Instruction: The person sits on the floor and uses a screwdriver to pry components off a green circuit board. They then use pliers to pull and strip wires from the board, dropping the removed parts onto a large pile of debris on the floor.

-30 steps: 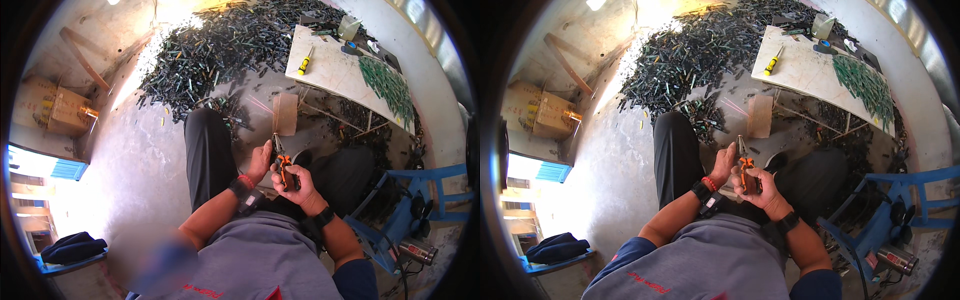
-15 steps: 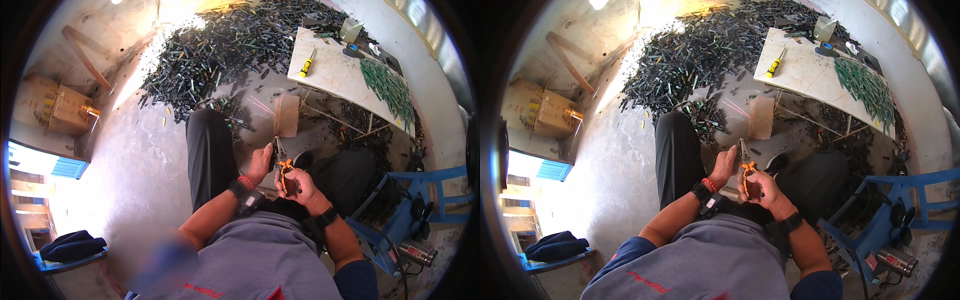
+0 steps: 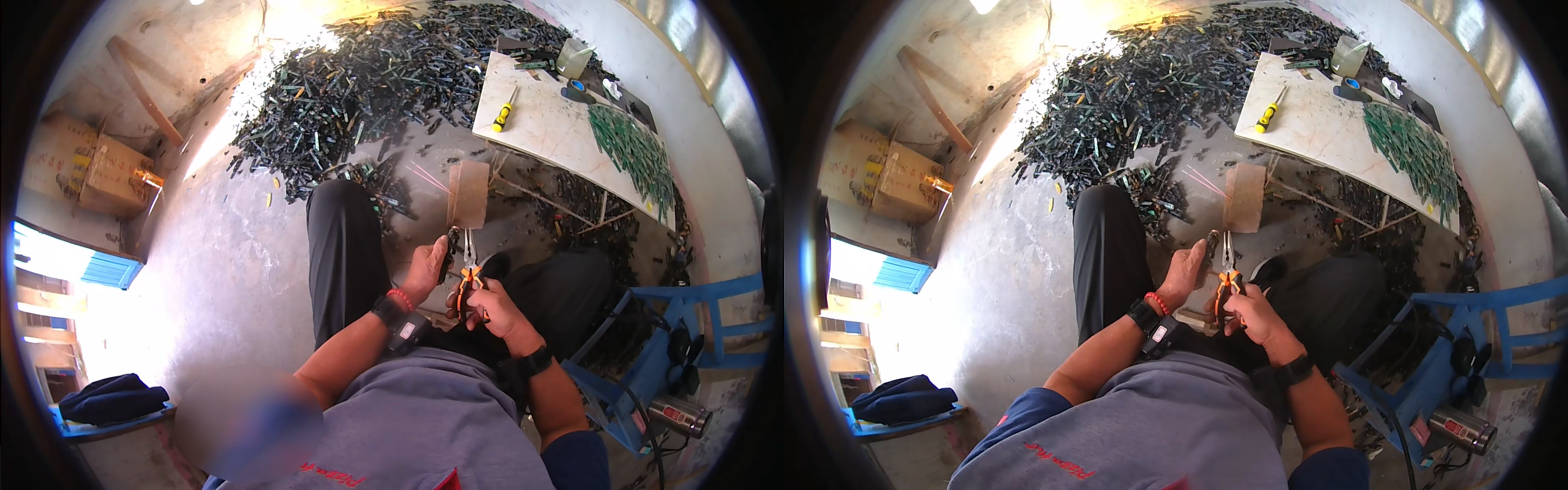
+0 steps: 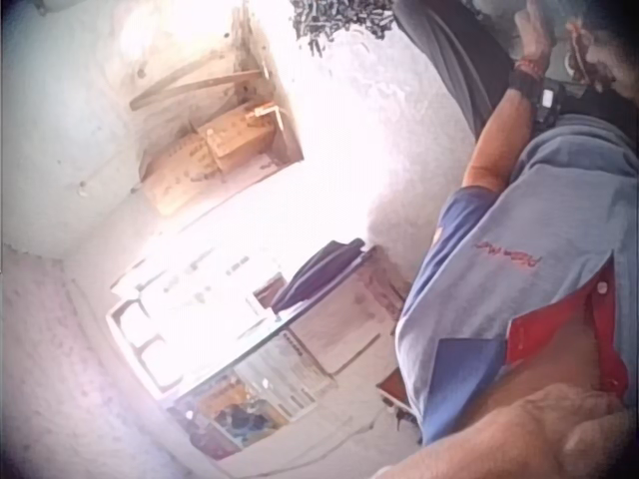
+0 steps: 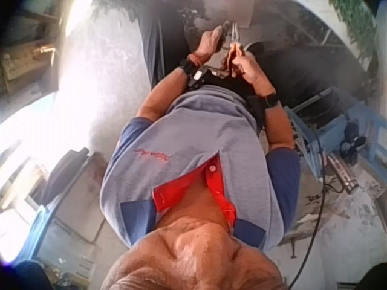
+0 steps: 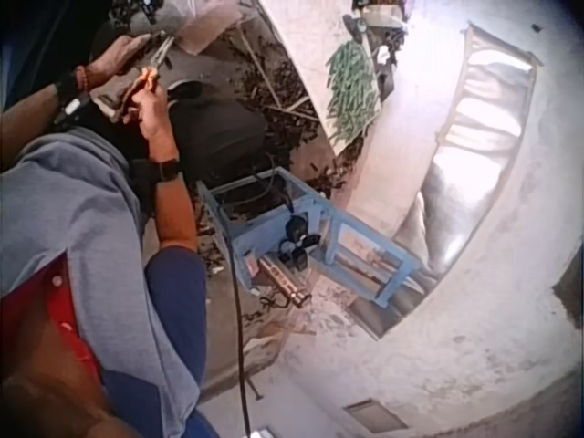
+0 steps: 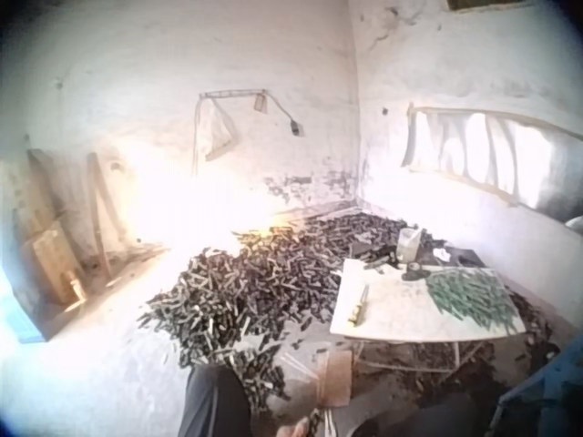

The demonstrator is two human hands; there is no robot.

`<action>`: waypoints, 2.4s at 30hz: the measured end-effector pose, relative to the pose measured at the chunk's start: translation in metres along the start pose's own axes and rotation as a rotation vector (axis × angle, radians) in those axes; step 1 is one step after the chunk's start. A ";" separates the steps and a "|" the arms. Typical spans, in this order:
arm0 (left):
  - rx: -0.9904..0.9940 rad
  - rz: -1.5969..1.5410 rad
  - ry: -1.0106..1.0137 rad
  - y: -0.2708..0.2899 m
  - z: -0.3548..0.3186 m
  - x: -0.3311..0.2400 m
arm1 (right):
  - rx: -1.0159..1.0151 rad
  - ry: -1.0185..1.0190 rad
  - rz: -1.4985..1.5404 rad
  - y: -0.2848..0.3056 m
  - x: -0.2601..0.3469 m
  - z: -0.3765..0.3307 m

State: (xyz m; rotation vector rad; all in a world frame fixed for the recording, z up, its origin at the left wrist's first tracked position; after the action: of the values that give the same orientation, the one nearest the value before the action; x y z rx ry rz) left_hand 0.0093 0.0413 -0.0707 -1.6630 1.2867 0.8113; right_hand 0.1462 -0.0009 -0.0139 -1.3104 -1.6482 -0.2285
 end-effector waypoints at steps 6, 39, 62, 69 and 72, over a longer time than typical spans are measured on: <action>0.017 -0.001 0.004 0.001 0.001 0.002 | -0.032 0.015 -0.177 0.005 -0.005 0.003; -0.161 0.304 -0.254 0.000 -0.001 -0.009 | -0.615 0.159 -1.499 0.014 0.010 0.004; -0.202 0.509 -0.238 -0.005 -0.008 -0.021 | -0.493 0.115 -1.227 0.018 0.007 0.009; -0.159 0.368 -0.238 0.000 -0.002 -0.007 | -0.518 0.117 -1.307 0.018 0.012 0.008; -0.160 0.315 -0.260 0.000 -0.005 -0.011 | -0.568 0.204 -1.426 0.017 0.019 0.004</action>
State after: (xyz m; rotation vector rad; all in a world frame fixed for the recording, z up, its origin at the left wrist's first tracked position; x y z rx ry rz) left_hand 0.0067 0.0411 -0.0587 -1.4336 1.3425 1.3045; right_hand 0.1592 0.0211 -0.0086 -0.1829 -2.1174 -1.6821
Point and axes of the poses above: each hand's wrist, its own z-axis towards the middle knuckle, its own y-axis out of the back of the hand, x = y × z, the point moved 7 cm from there along z, towards the middle knuckle, and after that the axes turned 5 degrees about -z, right-handed, at the moved point
